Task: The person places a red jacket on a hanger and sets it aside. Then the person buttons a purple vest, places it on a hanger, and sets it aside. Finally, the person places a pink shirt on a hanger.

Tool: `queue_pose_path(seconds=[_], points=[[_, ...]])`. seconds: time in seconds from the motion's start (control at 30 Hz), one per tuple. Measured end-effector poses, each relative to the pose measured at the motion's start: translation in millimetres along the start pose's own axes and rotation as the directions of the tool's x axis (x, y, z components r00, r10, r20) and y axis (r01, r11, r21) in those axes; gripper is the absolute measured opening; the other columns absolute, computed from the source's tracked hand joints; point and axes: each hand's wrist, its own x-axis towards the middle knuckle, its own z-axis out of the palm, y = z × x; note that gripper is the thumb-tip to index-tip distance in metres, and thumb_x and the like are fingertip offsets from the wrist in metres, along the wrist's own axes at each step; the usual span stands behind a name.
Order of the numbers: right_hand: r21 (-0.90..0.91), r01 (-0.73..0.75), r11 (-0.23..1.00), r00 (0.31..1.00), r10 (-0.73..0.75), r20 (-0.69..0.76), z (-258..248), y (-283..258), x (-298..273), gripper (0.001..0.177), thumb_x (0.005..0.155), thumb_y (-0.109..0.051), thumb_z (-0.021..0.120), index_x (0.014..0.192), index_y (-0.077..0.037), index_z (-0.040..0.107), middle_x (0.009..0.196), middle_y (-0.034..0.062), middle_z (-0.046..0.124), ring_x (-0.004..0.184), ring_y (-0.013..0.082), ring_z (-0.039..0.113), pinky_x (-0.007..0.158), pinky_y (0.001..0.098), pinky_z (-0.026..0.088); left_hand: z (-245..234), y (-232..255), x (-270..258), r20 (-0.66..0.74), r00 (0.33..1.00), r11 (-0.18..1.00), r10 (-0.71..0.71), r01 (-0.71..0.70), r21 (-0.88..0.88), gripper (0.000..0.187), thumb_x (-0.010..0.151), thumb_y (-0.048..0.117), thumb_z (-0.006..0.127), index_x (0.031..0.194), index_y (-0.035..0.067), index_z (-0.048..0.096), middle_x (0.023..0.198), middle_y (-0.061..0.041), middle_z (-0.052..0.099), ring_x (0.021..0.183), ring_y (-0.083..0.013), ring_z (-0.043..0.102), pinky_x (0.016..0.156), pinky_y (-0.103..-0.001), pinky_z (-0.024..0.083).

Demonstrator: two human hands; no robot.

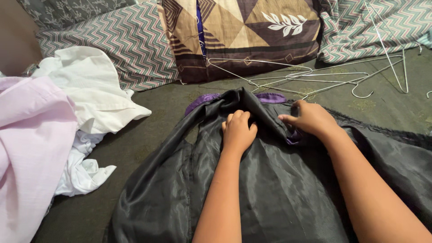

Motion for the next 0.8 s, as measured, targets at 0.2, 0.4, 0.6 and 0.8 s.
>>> queue_pose_path(seconds=[0.2,0.4,0.6,0.8], points=[[-0.008,0.032,0.999,0.999,-0.032,0.020,6.0,2.2,7.2,0.045,0.081,-0.043,0.075,0.116,-0.014,0.074,0.110,0.0165,0.076,0.105,0.0367,0.070,0.089,0.0468,0.056,2.2,-2.7,0.2,0.016,1.000,1.000,0.008,-0.009,0.008,0.036,0.084,0.027,0.071,0.115,0.008,0.072,0.124,-0.006,0.065,0.123,-0.0277,0.054,0.105,-0.049,0.038],[0.306,-0.049,0.951,0.994,0.076,-0.078,12.1,10.4,15.4,0.027,0.089,-0.024,0.073,0.112,-0.010,0.074,0.097,0.0188,0.078,0.083,0.0294,0.074,0.077,0.0417,0.056,-1.6,-2.3,0.6,0.027,1.000,1.000,0.011,-0.011,-0.009,0.034,0.084,0.026,0.070,0.113,0.008,0.073,0.125,-0.007,0.064,0.123,-0.0278,0.054,0.105,-0.049,0.038],[0.906,-0.077,0.416,0.979,0.203,-0.010,-5.6,30.9,32.8,0.021,0.095,-0.013,0.063,0.114,-0.008,0.054,0.094,0.0134,0.065,0.063,0.0203,0.068,0.057,0.0338,0.053,0.1,-4.3,2.3,0.090,0.996,0.999,-0.026,0.023,0.040,0.030,0.082,0.023,0.069,0.106,0.007,0.073,0.120,-0.008,0.065,0.123,-0.0282,0.054,0.106,-0.047,0.039],[0.609,0.391,0.690,0.861,-0.041,-0.506,8.2,21.9,20.4,0.043,0.096,-0.016,0.067,0.133,-0.004,0.048,0.123,0.0220,0.064,0.113,0.0330,0.067,0.095,0.0469,0.054,2.5,-4.0,-0.2,0.081,0.997,0.999,-0.003,0.000,0.047,0.041,0.085,0.034,0.069,0.120,0.013,0.072,0.132,-0.009,0.060,0.133,-0.0290,0.049,0.109,-0.051,0.035]])
